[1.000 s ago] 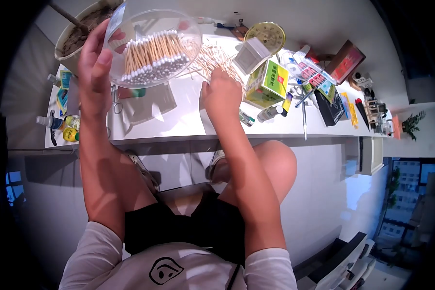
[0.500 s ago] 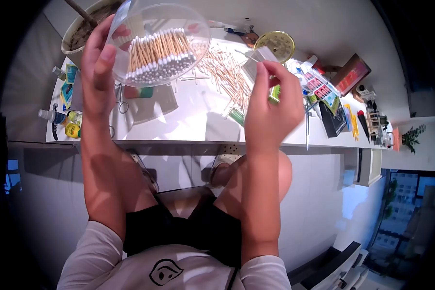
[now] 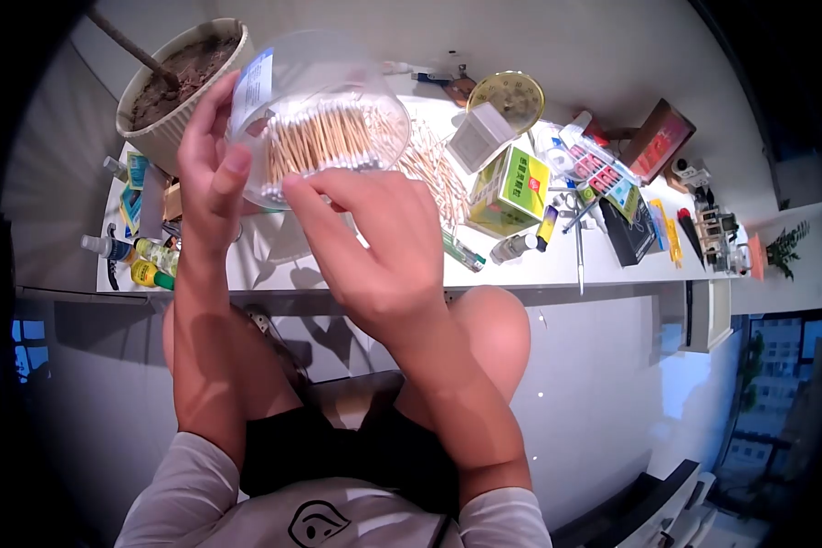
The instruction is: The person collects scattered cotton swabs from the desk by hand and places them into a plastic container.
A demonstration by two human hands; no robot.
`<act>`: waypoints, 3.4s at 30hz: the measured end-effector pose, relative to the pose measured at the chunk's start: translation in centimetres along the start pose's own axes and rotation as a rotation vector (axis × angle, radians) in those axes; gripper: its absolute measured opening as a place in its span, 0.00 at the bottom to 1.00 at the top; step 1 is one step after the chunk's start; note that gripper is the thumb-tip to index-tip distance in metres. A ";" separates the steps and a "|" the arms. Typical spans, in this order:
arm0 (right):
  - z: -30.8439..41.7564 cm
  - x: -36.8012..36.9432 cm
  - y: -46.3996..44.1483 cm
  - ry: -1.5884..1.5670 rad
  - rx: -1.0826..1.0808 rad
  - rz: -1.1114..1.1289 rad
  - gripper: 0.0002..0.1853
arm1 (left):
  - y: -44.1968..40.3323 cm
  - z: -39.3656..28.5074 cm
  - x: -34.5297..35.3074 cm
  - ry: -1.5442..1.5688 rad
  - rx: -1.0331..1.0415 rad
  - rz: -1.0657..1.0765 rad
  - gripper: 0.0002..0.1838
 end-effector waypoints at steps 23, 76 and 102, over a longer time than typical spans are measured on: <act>-8.1 1.0 1.0 0.141 0.627 0.270 0.04 | -0.3 0.1 -2.2 -0.188 0.010 0.040 0.49; 1.0 3.3 1.3 0.095 0.020 0.242 0.14 | -0.3 0.3 -2.8 -0.122 0.015 0.009 0.41; -0.9 1.6 0.1 -0.078 0.133 -0.016 0.15 | -0.1 0.3 -2.4 -0.074 -0.025 0.001 0.40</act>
Point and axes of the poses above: each hand's wrist, its own y-axis away from the middle knuckle, its own x-axis out of the palm, z = x × y, the point moved 8 cm from there along -y, towards the middle knuckle, and after that the axes turned 15 degrees about x, right-handed, at the moved point
